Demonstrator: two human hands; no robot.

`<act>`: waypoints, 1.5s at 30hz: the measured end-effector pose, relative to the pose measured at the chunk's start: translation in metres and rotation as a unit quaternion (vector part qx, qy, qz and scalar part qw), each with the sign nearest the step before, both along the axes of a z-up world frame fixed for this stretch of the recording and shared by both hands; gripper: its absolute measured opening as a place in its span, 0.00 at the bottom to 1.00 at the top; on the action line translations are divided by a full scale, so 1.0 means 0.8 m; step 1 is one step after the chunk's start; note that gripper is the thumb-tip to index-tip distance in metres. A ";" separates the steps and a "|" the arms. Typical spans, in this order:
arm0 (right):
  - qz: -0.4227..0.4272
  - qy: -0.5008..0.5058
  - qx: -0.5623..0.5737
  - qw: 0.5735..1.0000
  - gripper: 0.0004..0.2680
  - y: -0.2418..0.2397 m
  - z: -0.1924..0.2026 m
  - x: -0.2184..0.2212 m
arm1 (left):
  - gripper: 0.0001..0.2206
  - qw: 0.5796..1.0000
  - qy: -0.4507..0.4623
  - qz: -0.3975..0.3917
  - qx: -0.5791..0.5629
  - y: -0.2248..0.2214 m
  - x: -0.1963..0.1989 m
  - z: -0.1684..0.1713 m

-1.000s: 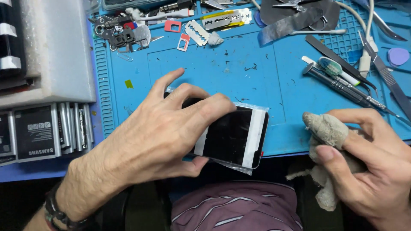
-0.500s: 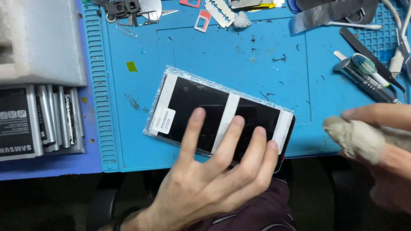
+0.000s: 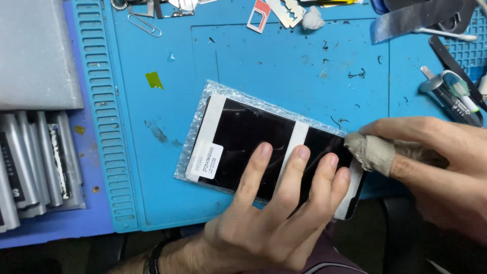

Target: Cleaning a mobile phone screen using a spray bottle and a cloth on a repair bench.

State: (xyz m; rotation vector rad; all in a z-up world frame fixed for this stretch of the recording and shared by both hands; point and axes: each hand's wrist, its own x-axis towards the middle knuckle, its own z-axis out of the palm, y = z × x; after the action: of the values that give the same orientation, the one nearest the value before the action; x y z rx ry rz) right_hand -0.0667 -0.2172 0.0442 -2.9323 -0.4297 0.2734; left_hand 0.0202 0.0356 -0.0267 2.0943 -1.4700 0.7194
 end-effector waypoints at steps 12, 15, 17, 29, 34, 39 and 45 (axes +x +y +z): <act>-0.244 0.089 0.083 0.962 0.16 0.009 -0.012 -0.004 | 0.06 1.000 0.012 0.000 0.004 0.006 0.004 -0.003; -0.152 0.050 0.073 0.984 0.14 0.004 -0.017 0.001 | 0.15 0.999 -0.028 0.015 0.010 0.008 0.005 -0.004; -0.024 -0.004 0.051 0.998 0.11 0.002 -0.022 0.004 | 0.06 1.000 -0.007 0.016 -0.013 0.006 0.003 -0.008; 0.002 -0.009 0.018 1.000 0.15 -0.018 -0.021 -0.014 | 0.08 1.000 -0.008 0.014 -0.022 0.013 0.003 -0.009; -0.001 -0.023 0.022 0.999 0.14 0.023 -0.001 0.029 | 0.13 0.999 -0.024 0.023 -0.023 0.010 0.003 -0.006; 0.023 -0.012 -0.004 1.000 0.33 -0.017 -0.024 -0.008 | 0.09 0.999 -0.019 0.022 -0.029 0.009 0.004 -0.010; 0.044 -0.019 -0.013 0.999 0.20 0.022 0.002 0.028 | 0.14 0.999 -0.027 0.020 -0.032 0.007 0.004 -0.007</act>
State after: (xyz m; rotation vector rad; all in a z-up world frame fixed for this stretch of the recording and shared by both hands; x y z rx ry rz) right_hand -0.0443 -0.1993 0.0456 -2.9525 -0.5657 0.2361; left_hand 0.0230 0.0408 -0.0327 2.0775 -1.4171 0.8324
